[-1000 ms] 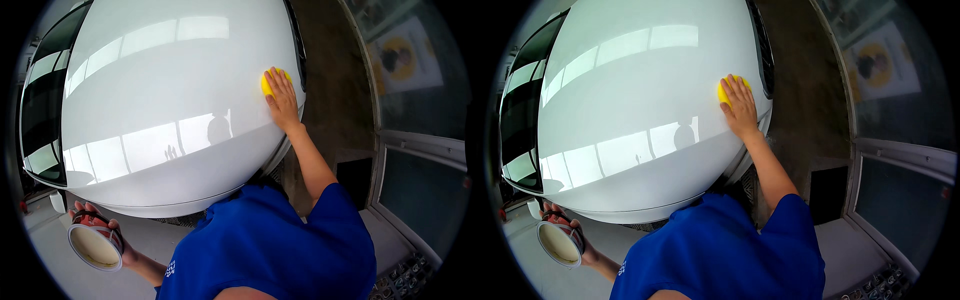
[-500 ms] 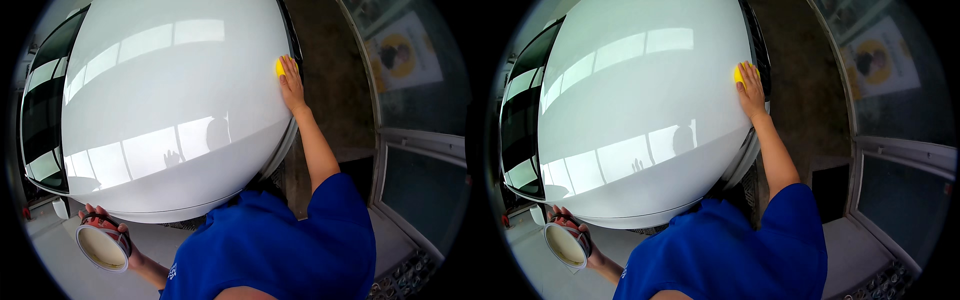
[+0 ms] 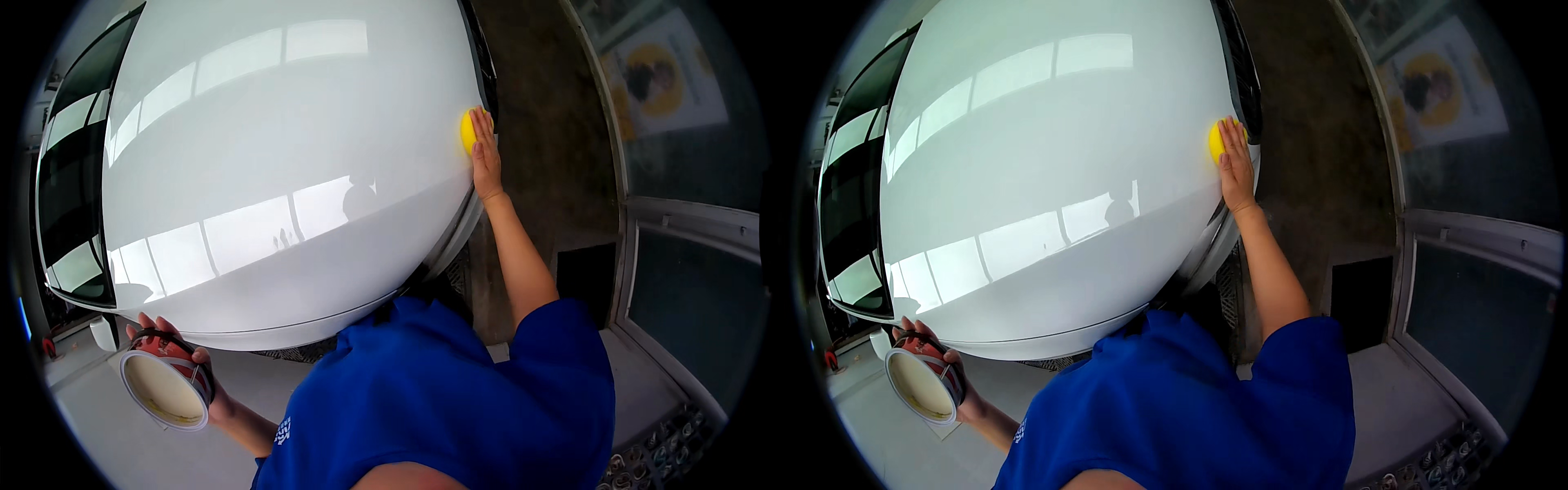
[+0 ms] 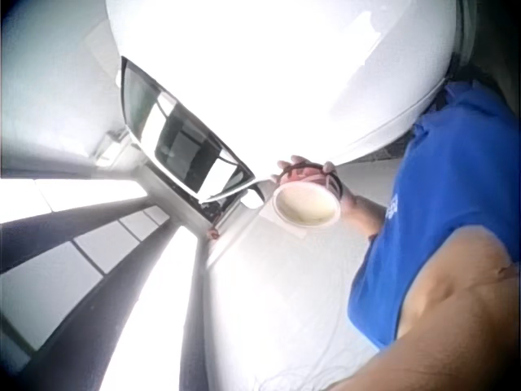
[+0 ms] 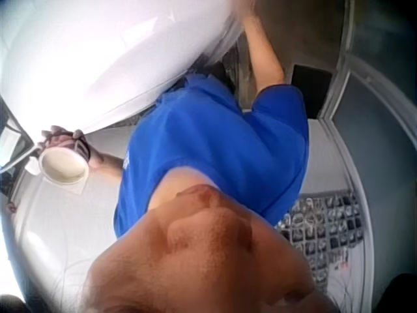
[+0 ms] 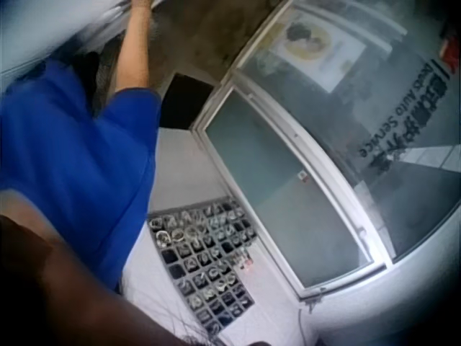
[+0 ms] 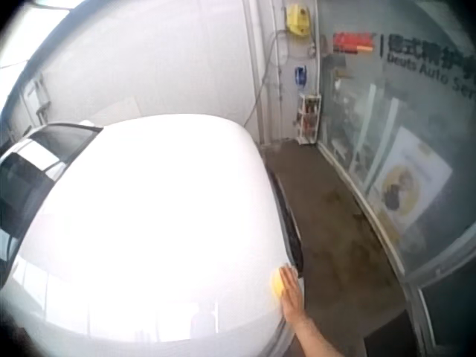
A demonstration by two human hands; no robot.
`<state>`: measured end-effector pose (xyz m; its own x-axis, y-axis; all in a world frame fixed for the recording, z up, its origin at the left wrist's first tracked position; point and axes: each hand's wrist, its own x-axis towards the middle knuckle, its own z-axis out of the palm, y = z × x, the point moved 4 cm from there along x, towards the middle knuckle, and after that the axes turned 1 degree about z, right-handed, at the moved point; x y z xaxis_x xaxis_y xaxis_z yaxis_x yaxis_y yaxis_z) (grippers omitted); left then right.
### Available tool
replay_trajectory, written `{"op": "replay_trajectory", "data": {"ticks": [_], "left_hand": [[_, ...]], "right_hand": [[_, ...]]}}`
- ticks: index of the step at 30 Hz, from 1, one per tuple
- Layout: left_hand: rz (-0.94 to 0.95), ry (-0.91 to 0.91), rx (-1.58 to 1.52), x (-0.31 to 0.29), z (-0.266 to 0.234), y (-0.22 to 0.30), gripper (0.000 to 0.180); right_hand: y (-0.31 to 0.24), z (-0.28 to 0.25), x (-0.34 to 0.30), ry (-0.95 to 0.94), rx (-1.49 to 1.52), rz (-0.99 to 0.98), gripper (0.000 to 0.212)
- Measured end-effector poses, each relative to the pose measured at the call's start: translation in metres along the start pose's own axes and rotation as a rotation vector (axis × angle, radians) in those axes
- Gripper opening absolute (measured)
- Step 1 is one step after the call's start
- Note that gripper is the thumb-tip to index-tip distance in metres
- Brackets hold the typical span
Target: The person applies a white paste to the hood and front bumper of a white car using a yellow sponge. They hold a container of the paste in their left hand and rub the sponge in circular motions across the car's surface.
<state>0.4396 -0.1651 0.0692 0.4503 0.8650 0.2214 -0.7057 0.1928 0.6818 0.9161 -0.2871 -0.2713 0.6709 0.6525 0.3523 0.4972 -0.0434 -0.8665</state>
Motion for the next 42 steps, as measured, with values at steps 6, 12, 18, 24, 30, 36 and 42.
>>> {"op": "replay_trajectory", "data": {"ticks": [6, 12, 18, 24, 30, 36, 42], "left_hand": [[-0.018, -0.053, 0.048, -0.011, -0.004, 0.005, 0.081], [0.017, 0.016, 0.035, -0.028, -0.009, 0.018, 0.084], [0.023, 0.012, 0.037, -0.054, -0.015, 0.018, 0.085], [0.027, 0.003, 0.035, -0.070, -0.031, 0.032, 0.082], [0.108, 0.047, 0.106, -0.112, -0.031, 0.050, 0.079], [0.139, 0.096, 0.032, -0.124, -0.041, 0.059, 0.075], [0.163, 0.108, 0.036, -0.143, -0.054, 0.089, 0.079]], "right_hand": [[-0.066, 0.027, -0.068, 0.002, -0.116, -0.112, 0.060], [-0.032, 0.005, -0.030, 0.135, -0.068, 0.079, 0.061], [-0.099, 0.038, -0.104, -0.078, -0.189, -0.164, 0.061], [-0.078, 0.027, -0.018, 0.026, -0.340, -0.093, 0.061], [-0.131, 0.053, -0.111, -0.226, -0.252, -0.285, 0.059], [-0.125, 0.071, -0.027, -0.055, -0.455, -0.216, 0.057], [-0.156, 0.077, -0.093, -0.271, -0.347, -0.333, 0.060]]}}
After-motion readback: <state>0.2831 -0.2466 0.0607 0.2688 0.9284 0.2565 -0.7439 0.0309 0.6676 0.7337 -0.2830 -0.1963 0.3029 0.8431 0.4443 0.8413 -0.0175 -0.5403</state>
